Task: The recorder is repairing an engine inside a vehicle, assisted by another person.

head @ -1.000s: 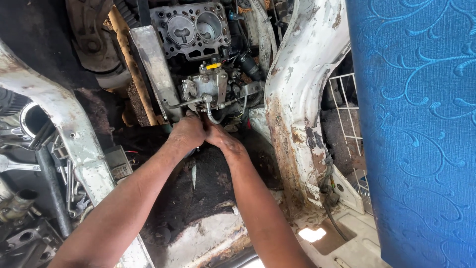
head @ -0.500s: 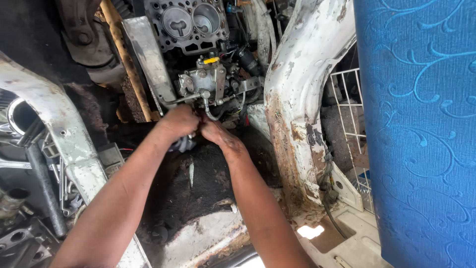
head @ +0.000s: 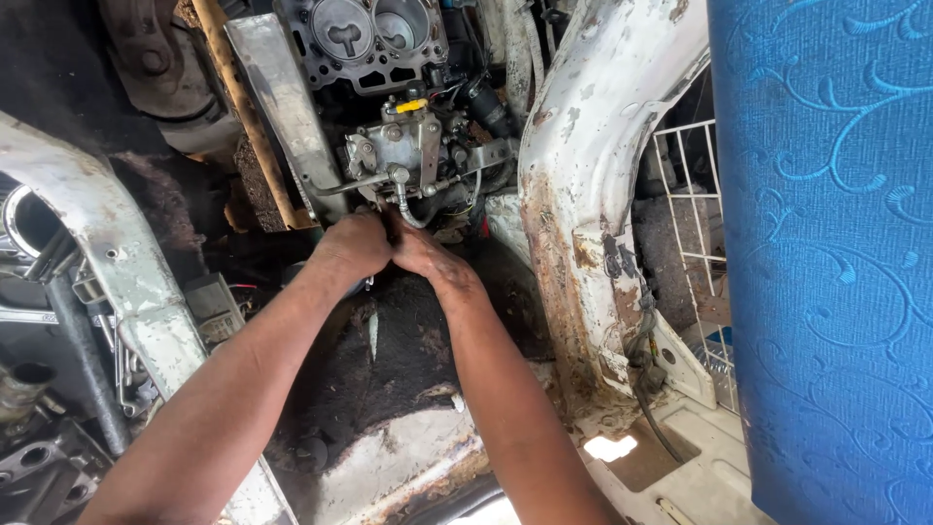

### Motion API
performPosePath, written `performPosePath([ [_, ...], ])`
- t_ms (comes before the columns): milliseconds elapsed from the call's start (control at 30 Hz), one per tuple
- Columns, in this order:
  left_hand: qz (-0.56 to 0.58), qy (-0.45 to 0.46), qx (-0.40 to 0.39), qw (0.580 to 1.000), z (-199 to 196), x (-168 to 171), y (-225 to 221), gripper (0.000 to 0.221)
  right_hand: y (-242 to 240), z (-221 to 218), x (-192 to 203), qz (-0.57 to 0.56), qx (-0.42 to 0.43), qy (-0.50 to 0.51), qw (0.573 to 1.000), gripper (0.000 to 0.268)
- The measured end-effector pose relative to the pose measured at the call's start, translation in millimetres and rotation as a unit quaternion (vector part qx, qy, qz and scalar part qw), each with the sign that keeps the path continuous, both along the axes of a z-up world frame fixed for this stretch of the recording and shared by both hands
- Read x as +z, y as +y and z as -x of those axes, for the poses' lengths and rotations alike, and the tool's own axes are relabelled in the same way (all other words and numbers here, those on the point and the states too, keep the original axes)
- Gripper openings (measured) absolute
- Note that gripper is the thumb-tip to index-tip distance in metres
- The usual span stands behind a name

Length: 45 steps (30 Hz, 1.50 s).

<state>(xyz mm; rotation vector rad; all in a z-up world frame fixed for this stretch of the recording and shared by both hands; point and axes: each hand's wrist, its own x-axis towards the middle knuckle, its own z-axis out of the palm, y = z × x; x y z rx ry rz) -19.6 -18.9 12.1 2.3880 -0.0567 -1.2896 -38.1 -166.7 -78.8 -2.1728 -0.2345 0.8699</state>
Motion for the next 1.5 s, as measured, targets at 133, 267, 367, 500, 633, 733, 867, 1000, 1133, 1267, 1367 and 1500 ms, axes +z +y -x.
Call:
performPosePath([
  [133, -0.017, 0.003, -0.032, 0.999, 0, 4, 1, 0.036, 0, 1, 2, -0.013, 0.004, -0.015, 1.0, 0.07],
  [267, -0.031, 0.043, -0.053, 0.997, -11, 34, 9, 0.033, 2, 0, 16, -0.012, -0.046, 0.005, 0.999, 0.057],
  [367, -0.064, 0.062, -0.088, 0.992, -14, 43, 13, 0.032, 5, -3, 38, 0.013, -0.072, 0.055, 0.996, 0.054],
  [500, -0.073, 0.063, -0.096, 0.991, -12, 37, 20, 0.031, -4, 18, 15, -0.078, -0.033, 0.028, 0.996, 0.055],
  [633, -0.004, 0.024, -0.143, 0.989, -14, 46, 23, 0.029, -4, 29, 96, 0.07, 0.038, 0.031, 0.996, 0.051],
  [733, 0.062, 0.036, -0.155, 0.985, -18, 68, 20, 0.028, -8, 43, 133, 0.07, 0.028, -0.007, 0.997, 0.043],
  [867, 0.171, 0.083, -0.093, 0.977, -23, 81, 27, 0.042, -17, 66, 138, -0.035, -0.055, -0.137, 0.988, 0.028],
  [1000, 0.361, 0.113, -0.017, 0.926, -24, 81, 28, 0.044, -16, 84, 137, -0.123, -0.123, -0.102, 0.979, 0.027],
  [1133, 0.478, 0.108, 0.12, 0.864, -22, 82, 17, 0.04, -2, 81, 152, -0.282, -0.183, -0.12, 0.934, 0.053],
  [1267, 0.54, 0.056, 0.142, 0.828, -17, 73, 8, 0.041, -50, 111, 94, -0.3, -0.317, -0.019, 0.9, 0.04],
  [1367, 0.501, 0.029, 0.189, 0.844, -25, 71, 9, 0.043, -61, 111, 100, -0.198, -0.304, -0.101, 0.927, 0.028],
  [1500, 0.511, 0.037, 0.318, 0.798, -35, 64, 22, 0.04, -58, 93, 126, -0.46, -0.488, -0.106, 0.734, 0.022],
])
